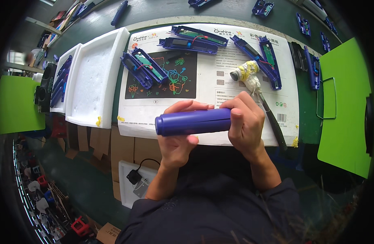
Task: Assembling and inspecting blue plastic electronic device housings at a factory workbench, using a rubber mallet to secure parts.
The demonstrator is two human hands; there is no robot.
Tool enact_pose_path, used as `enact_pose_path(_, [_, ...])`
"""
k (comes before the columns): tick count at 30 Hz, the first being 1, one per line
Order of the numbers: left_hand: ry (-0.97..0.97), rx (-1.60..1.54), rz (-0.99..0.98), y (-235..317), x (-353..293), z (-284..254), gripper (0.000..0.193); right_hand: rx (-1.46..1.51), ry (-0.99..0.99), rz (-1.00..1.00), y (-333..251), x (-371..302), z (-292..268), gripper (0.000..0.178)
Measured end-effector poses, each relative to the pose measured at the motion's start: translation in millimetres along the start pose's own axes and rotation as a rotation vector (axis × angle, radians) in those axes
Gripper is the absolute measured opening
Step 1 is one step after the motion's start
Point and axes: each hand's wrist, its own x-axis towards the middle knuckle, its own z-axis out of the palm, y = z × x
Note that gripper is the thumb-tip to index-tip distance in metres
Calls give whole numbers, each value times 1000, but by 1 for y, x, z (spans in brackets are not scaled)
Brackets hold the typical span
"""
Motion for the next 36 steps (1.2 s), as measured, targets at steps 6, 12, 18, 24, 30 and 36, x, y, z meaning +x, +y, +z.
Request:
enact_pose_path(6, [-37,182,285,-5,0,5,51,48,131,-192,-2,7,9,44])
enact_pose_path(12, [9,255,307,-12,-1,4,47,158,49,-23,3,5,18,39])
enact_pose_path(18, [-18,277,308,-23,3,-4,55,189,-31,14,4,15,8,49])
enact_pose_path(24, [8,240,332,-20,6,1,59,466,-73,192,6,17,-1,77])
enact_pose_path(30, [51,331,390,-12,5,17,56,-11,194,-167,17,16,16,45])
enact_pose_path(36, [25,268,420,-15,1,13,49,155,199,-38,13,13,29,37])
